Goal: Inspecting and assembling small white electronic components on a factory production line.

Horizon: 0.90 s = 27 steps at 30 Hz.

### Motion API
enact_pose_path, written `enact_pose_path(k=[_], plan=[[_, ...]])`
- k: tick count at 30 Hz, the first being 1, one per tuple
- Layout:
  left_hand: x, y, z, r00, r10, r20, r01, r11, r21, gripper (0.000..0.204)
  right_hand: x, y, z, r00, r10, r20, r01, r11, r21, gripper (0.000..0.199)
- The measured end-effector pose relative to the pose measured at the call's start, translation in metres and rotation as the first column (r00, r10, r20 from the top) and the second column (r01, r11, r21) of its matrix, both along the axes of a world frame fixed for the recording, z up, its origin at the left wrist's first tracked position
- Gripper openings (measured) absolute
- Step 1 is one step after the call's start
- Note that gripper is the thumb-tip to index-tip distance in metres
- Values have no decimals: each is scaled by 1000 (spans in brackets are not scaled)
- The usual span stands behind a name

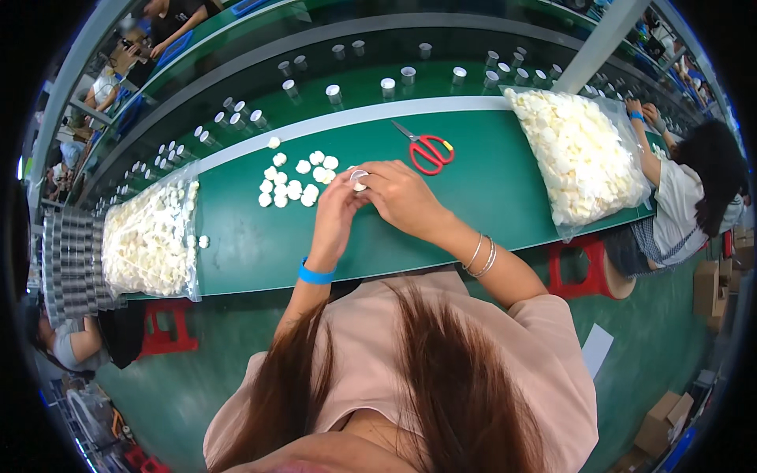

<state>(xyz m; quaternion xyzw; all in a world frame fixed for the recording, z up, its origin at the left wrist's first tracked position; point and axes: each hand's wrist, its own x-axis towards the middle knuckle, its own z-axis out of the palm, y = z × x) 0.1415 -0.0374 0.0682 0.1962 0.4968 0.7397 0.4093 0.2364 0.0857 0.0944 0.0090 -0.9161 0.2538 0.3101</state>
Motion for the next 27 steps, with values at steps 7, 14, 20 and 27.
enact_pose_path(k=[7,14,20,27], plan=[[-28,-26,22,990,54,-128,-62,996,-61,51,-120,93,-20,973,-217,-74,219,976,10,9],[-49,-59,19,981,25,-191,-49,991,-125,29,-176,138,-58,942,-335,-3,308,863,400,13],[-47,-66,20,984,31,-173,-64,980,-190,26,-161,194,-50,767,-640,32,609,744,276,23],[-32,-60,5,988,11,-153,-35,987,-155,27,-126,199,-50,902,-431,0,431,902,-8,40]])
